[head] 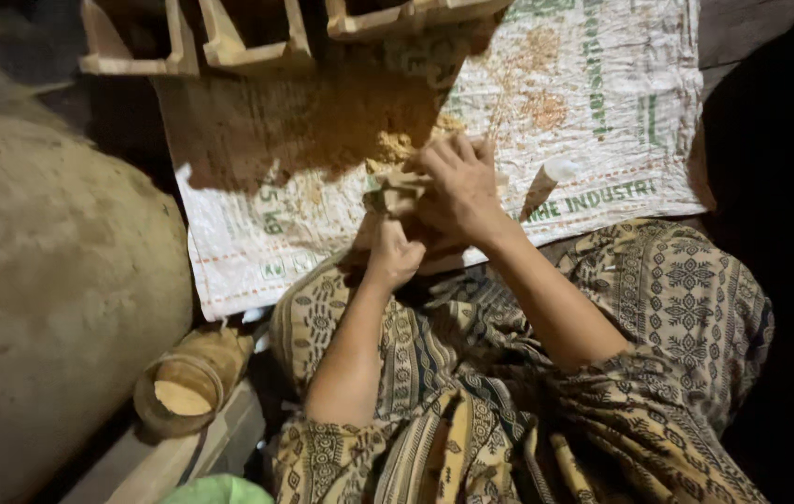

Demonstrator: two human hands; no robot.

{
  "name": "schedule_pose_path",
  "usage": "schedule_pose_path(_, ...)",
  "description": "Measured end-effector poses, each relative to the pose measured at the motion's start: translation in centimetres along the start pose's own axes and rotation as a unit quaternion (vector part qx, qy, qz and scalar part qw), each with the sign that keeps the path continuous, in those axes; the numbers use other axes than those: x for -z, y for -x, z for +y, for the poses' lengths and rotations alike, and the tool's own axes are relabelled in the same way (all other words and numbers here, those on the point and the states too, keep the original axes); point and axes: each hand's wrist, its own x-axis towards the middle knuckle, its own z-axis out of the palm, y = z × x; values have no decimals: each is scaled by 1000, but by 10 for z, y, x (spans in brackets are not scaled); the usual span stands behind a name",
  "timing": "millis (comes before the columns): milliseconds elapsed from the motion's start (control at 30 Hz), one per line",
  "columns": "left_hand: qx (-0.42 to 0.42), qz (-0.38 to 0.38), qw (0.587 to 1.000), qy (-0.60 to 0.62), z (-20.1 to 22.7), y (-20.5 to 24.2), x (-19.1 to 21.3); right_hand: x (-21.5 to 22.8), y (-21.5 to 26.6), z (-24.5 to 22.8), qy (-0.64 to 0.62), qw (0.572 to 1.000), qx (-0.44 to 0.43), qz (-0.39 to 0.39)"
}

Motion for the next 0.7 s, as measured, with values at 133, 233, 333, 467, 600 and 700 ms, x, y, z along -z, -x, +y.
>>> schedule_pose_path(133,0,3,998,69,92,-4,21,-3,11,26,8,997,-52,52)
schedule_pose_path(233,103,-29,991,77,135,-7,33,4,27,48,-53,991,-94,77)
schedule_pose_path(333,137,-32,989,52,122,-6,35,22,50,49,-77,984,-147,58)
schedule_pose_path(467,116,-23,993,11,121,-6,35,14,67,62,-157,968,-192,43)
schedule_pose_path(600,94,-21,994,50,125,-6,38,16,59,57,-173,953,-241,59)
schedule_pose_path(700,102,-30,994,41,123,-4,34,6,62,47,-54,983,-169,37)
